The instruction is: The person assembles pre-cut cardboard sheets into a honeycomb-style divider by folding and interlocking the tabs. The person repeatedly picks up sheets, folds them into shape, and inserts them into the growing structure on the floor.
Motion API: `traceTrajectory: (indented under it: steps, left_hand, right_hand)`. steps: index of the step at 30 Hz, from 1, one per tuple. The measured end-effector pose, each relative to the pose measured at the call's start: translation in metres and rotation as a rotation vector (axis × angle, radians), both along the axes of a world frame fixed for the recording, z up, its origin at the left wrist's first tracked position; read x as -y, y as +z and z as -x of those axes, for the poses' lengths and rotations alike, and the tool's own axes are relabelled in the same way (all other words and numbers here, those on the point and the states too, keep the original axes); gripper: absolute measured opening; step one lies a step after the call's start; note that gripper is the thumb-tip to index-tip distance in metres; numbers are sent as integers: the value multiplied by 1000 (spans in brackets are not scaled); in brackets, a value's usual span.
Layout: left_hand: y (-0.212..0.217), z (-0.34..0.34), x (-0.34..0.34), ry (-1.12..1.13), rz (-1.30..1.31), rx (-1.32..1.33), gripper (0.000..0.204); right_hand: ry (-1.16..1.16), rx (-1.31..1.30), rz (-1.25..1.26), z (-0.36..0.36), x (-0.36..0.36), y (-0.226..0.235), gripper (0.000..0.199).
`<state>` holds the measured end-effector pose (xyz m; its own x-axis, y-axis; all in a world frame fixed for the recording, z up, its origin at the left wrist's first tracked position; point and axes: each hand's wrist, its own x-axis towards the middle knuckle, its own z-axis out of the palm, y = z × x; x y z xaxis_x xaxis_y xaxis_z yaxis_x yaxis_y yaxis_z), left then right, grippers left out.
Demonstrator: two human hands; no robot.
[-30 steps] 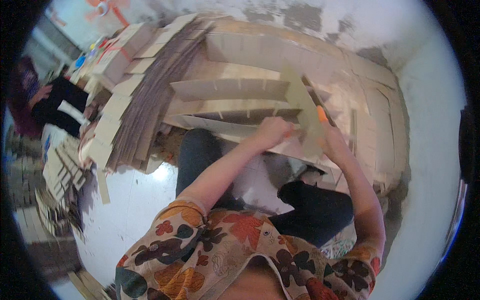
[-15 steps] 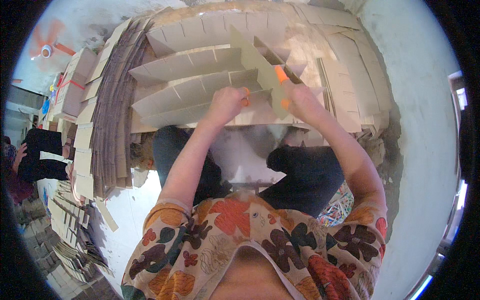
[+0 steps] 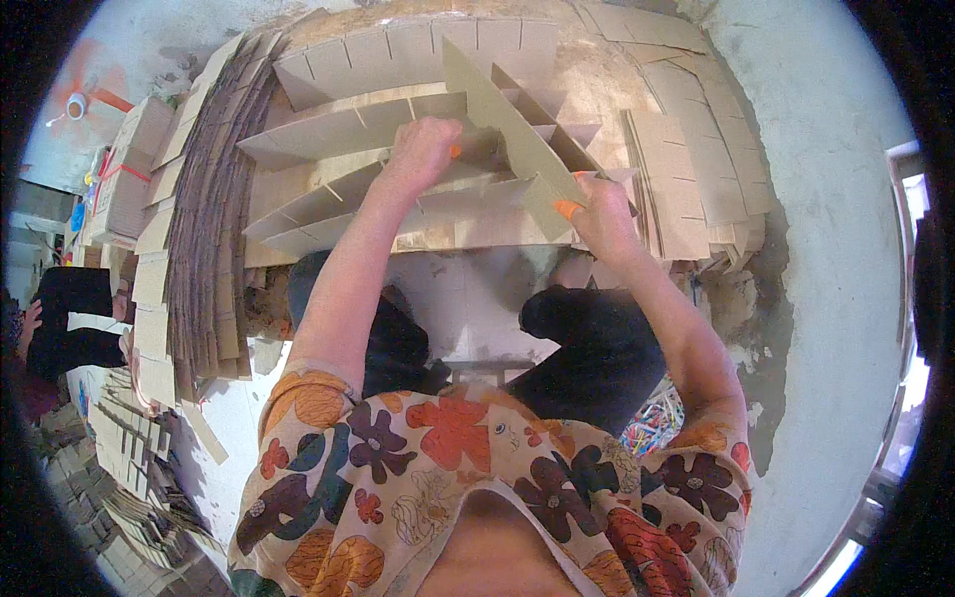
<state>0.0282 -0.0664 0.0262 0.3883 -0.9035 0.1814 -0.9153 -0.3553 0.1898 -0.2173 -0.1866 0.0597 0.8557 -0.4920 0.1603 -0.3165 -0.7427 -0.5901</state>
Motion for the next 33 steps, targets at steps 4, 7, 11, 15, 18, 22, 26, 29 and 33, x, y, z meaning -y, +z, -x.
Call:
traceTrajectory:
  steps: [4, 7, 11, 15, 18, 22, 26, 29, 33]
  left_hand:
    - [-9, -4, 3, 6, 56, -56, 18]
    - [-12, -3, 4, 21, 50, -11, 16]
    - [-15, -7, -1, 1, 116, -57, 17]
    - [-12, -16, -2, -59, 98, -112, 21]
    - [-6, -27, -3, -91, 26, -241, 28]
    - [9, -42, 1, -19, 104, -195, 22]
    - [14, -83, 4, 36, 398, -90, 33]
    - [21, -113, 15, 24, 453, 47, 29]
    - [17, -157, 39, -41, 386, 211, 31]
  right_hand:
    - [19, -25, 4, 3, 1, -18, 23]
    - [-27, -24, 39, 3, -2, -25, 25]
    - [-12, 32, 65, 8, -3, -31, 23]
    - [8, -14, 75, -1, 1, -37, 25]
    - [-33, -72, 22, -6, 0, -31, 27]
    - [-23, -212, 69, -5, 4, -32, 29]
    - [-54, -215, 70, -19, -3, 32, 31]
    - [-50, 108, 118, -34, 32, 49, 30]
    - [-124, 354, 228, -76, 69, 57, 25]
